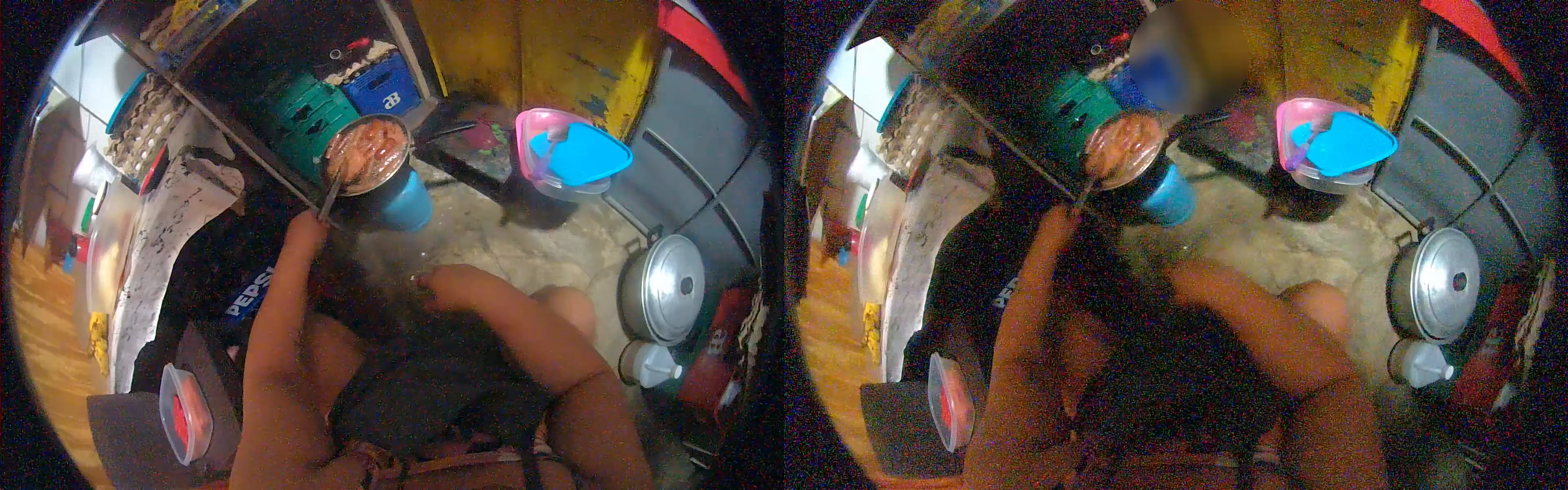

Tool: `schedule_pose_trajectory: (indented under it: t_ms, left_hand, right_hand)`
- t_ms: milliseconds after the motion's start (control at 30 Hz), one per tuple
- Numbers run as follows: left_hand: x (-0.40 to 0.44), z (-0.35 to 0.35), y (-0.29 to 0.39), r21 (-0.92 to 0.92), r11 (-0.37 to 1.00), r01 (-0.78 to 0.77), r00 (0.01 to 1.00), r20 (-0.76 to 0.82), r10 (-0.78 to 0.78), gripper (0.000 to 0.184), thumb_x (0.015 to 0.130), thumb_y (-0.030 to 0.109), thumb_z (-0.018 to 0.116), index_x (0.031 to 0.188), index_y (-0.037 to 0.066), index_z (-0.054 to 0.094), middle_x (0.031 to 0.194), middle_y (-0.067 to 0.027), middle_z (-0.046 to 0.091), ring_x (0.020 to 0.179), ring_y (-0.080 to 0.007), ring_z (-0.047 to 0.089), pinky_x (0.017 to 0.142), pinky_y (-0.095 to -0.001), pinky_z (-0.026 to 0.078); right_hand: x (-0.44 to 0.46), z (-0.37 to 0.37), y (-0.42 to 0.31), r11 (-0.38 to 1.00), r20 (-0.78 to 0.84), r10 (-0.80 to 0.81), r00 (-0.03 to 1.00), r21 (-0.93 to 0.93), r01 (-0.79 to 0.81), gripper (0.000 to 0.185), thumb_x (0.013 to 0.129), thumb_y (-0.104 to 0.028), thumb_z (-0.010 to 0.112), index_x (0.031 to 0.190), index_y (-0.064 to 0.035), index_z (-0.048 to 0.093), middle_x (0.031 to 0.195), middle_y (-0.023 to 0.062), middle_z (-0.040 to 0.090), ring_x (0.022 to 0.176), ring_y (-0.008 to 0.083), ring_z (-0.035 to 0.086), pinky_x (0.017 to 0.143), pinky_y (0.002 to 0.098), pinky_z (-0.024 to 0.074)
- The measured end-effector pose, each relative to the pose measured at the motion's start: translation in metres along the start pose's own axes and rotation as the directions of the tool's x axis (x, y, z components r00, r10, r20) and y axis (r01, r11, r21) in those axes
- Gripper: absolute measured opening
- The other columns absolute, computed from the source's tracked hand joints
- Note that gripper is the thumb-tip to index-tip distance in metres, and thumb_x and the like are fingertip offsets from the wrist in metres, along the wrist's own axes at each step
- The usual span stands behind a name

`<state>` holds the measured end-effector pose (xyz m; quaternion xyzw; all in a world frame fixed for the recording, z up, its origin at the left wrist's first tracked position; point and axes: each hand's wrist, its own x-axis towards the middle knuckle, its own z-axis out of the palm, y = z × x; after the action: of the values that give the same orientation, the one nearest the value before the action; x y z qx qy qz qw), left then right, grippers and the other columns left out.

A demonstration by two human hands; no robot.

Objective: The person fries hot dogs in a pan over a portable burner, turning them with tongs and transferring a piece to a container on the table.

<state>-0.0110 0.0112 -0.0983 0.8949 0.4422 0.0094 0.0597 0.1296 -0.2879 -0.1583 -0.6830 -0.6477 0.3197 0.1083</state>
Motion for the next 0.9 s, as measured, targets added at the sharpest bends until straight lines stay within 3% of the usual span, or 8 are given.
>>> schedule_pose_trajectory:
  t_ms: [367, 467, 567, 667, 767, 900]
  left_hand:
    - [-0.008, 0.01, -0.006, -0.03, 0.999, -0.015, 1.0, -0.007, 0.015, 0.035, 0.089, 0.028, 0.067, 0.109, 0.0, 0.068, 0.109, -0.0259, 0.069, 0.105, -0.0438, 0.065, 0.09, -0.0494, 0.051]
    - [-0.008, 0.015, -0.016, -0.042, 0.997, -0.067, 0.985, -0.161, 0.059, 0.033, 0.091, 0.028, 0.066, 0.108, -0.001, 0.067, 0.108, -0.0265, 0.068, 0.104, -0.0456, 0.064, 0.088, -0.0509, 0.051]
    - [0.001, 0.016, -0.031, -0.024, 1.0, 0.008, 0.991, -0.132, -0.011, 0.034, 0.092, 0.028, 0.065, 0.109, -0.002, 0.066, 0.108, -0.0274, 0.068, 0.105, -0.047, 0.062, 0.089, -0.0518, 0.05]
    - [-0.007, 0.014, -0.042, -0.043, 0.998, -0.036, 0.977, -0.211, 0.026, 0.036, 0.093, 0.028, 0.065, 0.112, -0.002, 0.065, 0.103, -0.0265, 0.069, 0.093, -0.0439, 0.068, 0.081, -0.0502, 0.053]
    - [-0.018, 0.001, -0.033, -0.224, 0.972, 0.065, 0.992, -0.094, -0.088, 0.036, 0.095, 0.029, 0.064, 0.114, -0.003, 0.063, 0.095, -0.0244, 0.07, 0.076, -0.0381, 0.071, 0.067, -0.0483, 0.056]
    - [-0.024, -0.028, -0.009, -0.167, 0.969, 0.183, 0.983, 0.061, -0.175, 0.034, 0.096, 0.027, 0.063, 0.112, -0.003, 0.062, 0.086, -0.0216, 0.07, 0.064, -0.0328, 0.07, 0.056, -0.0468, 0.054]
  right_hand:
    - [0.001, 0.001, -0.007, 0.997, 0.026, 0.074, 0.997, -0.009, -0.074, 0.048, 0.086, -0.035, 0.069, 0.128, -0.0119, 0.063, 0.112, 0.0203, 0.069, 0.105, 0.0395, 0.067, 0.091, 0.0503, 0.0537]
    - [0.002, 0.003, -0.004, 0.997, 0.027, 0.073, 0.997, -0.005, -0.073, 0.049, 0.086, -0.036, 0.07, 0.128, -0.012, 0.063, 0.113, 0.0199, 0.069, 0.106, 0.0398, 0.066, 0.091, 0.0507, 0.0536]
    - [0.003, 0.002, -0.006, 0.995, 0.058, 0.096, 0.994, -0.012, -0.096, 0.05, 0.086, -0.037, 0.071, 0.129, -0.012, 0.063, 0.115, 0.0196, 0.068, 0.107, 0.0401, 0.066, 0.091, 0.051, 0.0536]
    - [-0.002, -0.001, -0.006, 0.998, 0.032, 0.064, 0.997, 0.001, -0.064, 0.05, 0.086, -0.038, 0.071, 0.128, -0.0117, 0.063, 0.117, 0.0195, 0.068, 0.108, 0.04, 0.065, 0.091, 0.0511, 0.0535]
    - [-0.001, 0.002, -0.007, 0.998, 0.018, 0.062, 0.998, -0.002, -0.062, 0.049, 0.087, -0.039, 0.071, 0.127, -0.0114, 0.064, 0.118, 0.0195, 0.067, 0.108, 0.0402, 0.065, 0.091, 0.0511, 0.0535]
    - [0.0, 0.003, -0.008, 0.999, 0.013, 0.042, 0.999, -0.015, -0.042, 0.049, 0.086, -0.04, 0.071, 0.126, -0.0112, 0.064, 0.116, 0.0198, 0.068, 0.107, 0.0409, 0.066, 0.09, 0.0515, 0.0535]
